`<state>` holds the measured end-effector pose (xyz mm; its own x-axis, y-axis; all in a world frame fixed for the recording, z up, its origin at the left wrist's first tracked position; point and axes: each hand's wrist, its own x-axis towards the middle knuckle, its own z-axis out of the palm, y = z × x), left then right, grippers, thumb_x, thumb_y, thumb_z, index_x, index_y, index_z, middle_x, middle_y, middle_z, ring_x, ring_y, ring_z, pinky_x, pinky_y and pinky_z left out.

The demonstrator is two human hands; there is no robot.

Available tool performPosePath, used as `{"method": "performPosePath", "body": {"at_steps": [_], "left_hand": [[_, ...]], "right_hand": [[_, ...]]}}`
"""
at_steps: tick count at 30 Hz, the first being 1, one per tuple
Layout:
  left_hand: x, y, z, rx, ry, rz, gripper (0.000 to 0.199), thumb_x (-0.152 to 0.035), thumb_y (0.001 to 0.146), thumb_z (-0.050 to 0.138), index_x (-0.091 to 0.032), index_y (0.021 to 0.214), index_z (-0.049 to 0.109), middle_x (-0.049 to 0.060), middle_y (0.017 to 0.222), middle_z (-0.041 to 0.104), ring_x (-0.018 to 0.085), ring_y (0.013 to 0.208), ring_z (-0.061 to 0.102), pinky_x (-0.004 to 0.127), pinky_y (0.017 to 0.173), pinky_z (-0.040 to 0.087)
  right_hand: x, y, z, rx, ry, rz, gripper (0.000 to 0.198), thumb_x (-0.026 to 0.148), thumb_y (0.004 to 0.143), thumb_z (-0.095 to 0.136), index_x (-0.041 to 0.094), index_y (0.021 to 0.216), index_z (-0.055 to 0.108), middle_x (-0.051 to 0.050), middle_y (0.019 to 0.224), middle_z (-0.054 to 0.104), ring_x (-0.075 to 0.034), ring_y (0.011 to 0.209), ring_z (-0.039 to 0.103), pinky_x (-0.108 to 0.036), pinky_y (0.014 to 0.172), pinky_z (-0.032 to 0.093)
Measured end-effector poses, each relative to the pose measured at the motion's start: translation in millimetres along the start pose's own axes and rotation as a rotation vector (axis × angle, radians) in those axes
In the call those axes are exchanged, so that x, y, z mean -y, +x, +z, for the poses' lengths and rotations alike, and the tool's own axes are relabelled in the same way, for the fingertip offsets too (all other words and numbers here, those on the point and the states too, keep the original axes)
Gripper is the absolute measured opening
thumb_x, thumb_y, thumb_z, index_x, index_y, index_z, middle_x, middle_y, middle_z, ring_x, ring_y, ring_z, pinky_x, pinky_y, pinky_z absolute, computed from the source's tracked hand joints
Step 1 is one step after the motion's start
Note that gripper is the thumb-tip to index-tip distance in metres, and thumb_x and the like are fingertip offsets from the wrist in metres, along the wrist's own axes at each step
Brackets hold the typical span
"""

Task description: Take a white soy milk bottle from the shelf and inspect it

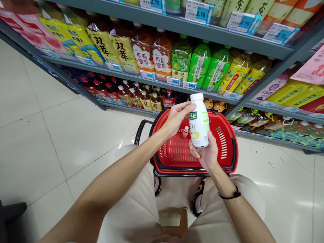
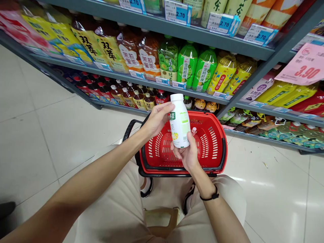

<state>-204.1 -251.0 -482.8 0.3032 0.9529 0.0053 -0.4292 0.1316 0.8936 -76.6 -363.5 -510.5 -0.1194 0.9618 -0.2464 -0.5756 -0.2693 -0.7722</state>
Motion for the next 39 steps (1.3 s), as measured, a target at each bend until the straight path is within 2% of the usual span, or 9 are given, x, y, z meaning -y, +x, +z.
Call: {"method": "performPosePath", "body": {"at_steps": [3,9,15,22,26,29,34,39], "left_hand": [[-1.2,-0.6,0.6,0.019,0.000,0.002,0.043,-0.055,0.075,0.090,-0.018,0.095,0.081,0.006,0.093,0.077,0.016,0.078,0.067,0.029,0.074,0.050],[-1.0,-1.3,0.1,0.071,0.029,0.065,0.039,-0.053,0.076,0.091,-0.019,0.093,0.080,0.005,0.097,0.077,0.016,0.084,0.067,0.028,0.078,0.050],[2.5,-1.9,-1.8,0.095,0.104,0.105,0.040,-0.052,0.075,0.092,-0.019,0.092,0.076,0.005,0.095,0.075,0.018,0.087,0.066,0.030,0.079,0.050],[-1.2,-2.9,-2.5,0.062,0.081,0.128,0.045,-0.053,0.072,0.094,-0.018,0.080,0.067,0.002,0.084,0.068,0.014,0.080,0.062,0.027,0.074,0.048],[-3.7,-3.6,-2.6,0.029,0.101,0.123,0.051,-0.058,0.067,0.095,-0.018,0.079,0.065,0.001,0.081,0.066,0.014,0.078,0.061,0.028,0.073,0.047],[-3.0,-3.9,-3.0,0.019,0.122,0.116,0.052,-0.059,0.067,0.094,-0.018,0.080,0.065,0.001,0.080,0.066,0.015,0.076,0.060,0.028,0.072,0.046],[-0.4,-3.1,-3.7,0.019,0.118,0.116,0.050,-0.058,0.069,0.093,-0.018,0.080,0.064,0.001,0.081,0.066,0.014,0.076,0.060,0.028,0.071,0.046],[0.5,-1.9,-2.8,0.021,0.111,0.105,0.051,-0.058,0.069,0.093,-0.018,0.078,0.062,0.002,0.082,0.067,0.015,0.077,0.060,0.029,0.073,0.046]], "right_hand": [[2.1,-1.5,-0.1,0.020,0.009,0.014,0.066,0.076,0.089,0.055,0.014,0.108,0.066,-0.004,0.061,0.068,-0.008,0.031,0.035,-0.024,0.037,0.020],[3.8,0.3,-1.4,0.037,0.106,0.110,0.078,0.081,0.091,0.039,0.011,0.103,0.072,-0.002,0.048,0.060,-0.006,0.028,0.020,-0.022,0.033,0.011],[-0.2,3.6,-8.5,0.092,0.173,0.181,0.077,0.079,0.091,0.037,0.011,0.101,0.073,-0.001,0.046,0.058,-0.007,0.028,0.018,-0.020,0.032,0.015],[-9.5,6.5,-17.2,0.262,0.153,0.320,0.086,0.090,0.085,0.035,0.012,0.081,0.070,-0.005,0.046,0.060,-0.007,0.025,0.023,-0.021,0.031,0.015],[-12.4,5.2,-15.7,0.204,0.162,0.317,0.082,0.090,0.086,0.040,0.013,0.084,0.070,-0.008,0.059,0.067,-0.008,0.027,0.033,-0.021,0.029,0.014],[-11.8,4.4,-14.7,0.200,0.159,0.315,0.084,0.090,0.086,0.041,0.012,0.077,0.069,-0.008,0.058,0.065,-0.009,0.030,0.038,-0.021,0.029,0.014],[-12.3,4.8,-17.2,0.209,0.141,0.328,0.087,0.091,0.087,0.035,0.012,0.074,0.069,-0.008,0.053,0.062,-0.009,0.028,0.034,-0.021,0.029,0.015],[-13.5,5.0,-17.5,0.189,0.137,0.322,0.079,0.085,0.086,0.039,0.013,0.078,0.070,-0.008,0.053,0.063,-0.010,0.028,0.033,-0.021,0.030,0.016]]}}
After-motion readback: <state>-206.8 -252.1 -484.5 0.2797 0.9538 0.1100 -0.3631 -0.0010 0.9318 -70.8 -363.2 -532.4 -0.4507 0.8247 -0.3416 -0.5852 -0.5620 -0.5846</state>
